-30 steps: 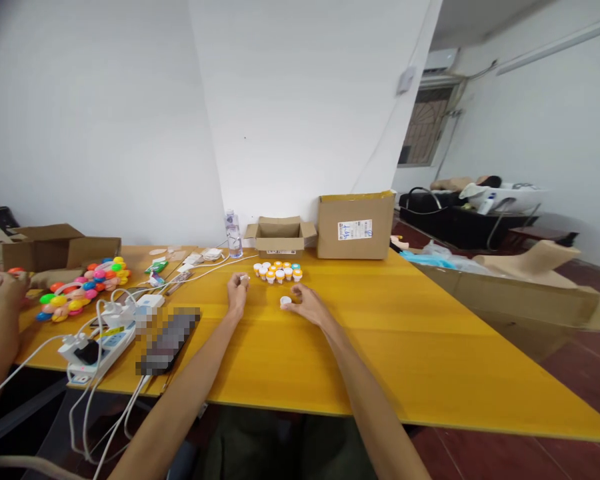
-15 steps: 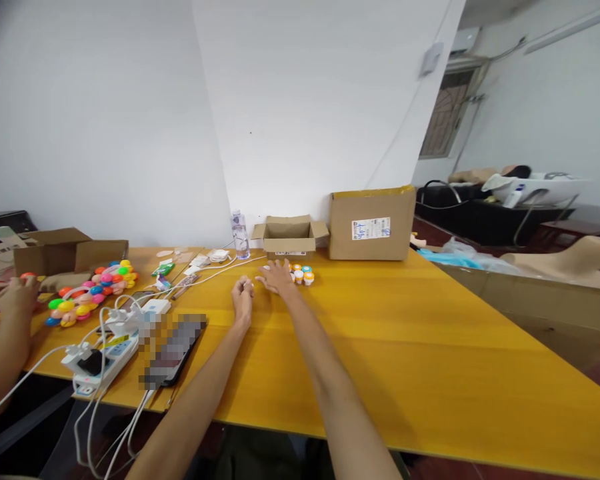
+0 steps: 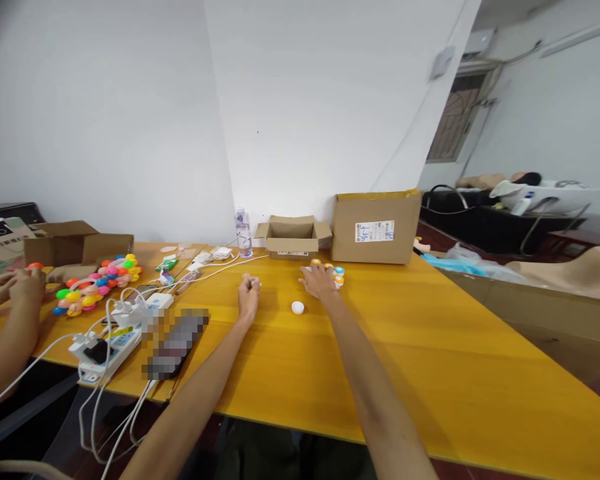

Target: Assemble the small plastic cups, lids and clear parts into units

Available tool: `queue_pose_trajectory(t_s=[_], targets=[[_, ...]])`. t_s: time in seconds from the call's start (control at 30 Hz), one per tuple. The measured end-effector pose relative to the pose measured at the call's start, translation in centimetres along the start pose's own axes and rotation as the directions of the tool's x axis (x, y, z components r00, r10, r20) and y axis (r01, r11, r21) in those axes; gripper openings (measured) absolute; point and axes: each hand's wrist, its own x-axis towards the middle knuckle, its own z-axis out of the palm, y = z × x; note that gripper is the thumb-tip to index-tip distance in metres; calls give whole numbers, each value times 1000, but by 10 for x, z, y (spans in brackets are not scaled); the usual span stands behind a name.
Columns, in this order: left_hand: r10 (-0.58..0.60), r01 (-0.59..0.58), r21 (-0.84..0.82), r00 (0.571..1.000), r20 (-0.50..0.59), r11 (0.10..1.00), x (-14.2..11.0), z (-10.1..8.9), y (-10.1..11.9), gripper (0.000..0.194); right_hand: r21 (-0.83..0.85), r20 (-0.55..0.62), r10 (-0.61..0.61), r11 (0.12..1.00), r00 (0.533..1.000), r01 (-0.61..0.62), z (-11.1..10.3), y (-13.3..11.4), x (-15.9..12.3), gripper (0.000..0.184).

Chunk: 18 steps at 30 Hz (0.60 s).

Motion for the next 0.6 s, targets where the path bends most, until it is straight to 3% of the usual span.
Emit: queue_pose_trajectory(t_s=[0.17,0.33,0.43,0.6], targets=[[26,-27,25,999,42,999,-7,6,13,10,26,8,40,999,999,-41,-4,24,-16,32],[34,-40,32,987,155,999,-13,12,17,4,101,-150,-19,994,988,35,-6,32,-22,35],[9,-12,13,982,189,1000,-14,16,15,4,175,-195,-63,980,979,98,-8,20,-25,32],[-25,42,-67,970,240,997,-14,19,10,10,438,-124,-69,891,990,116,-6,-21,-40,27]])
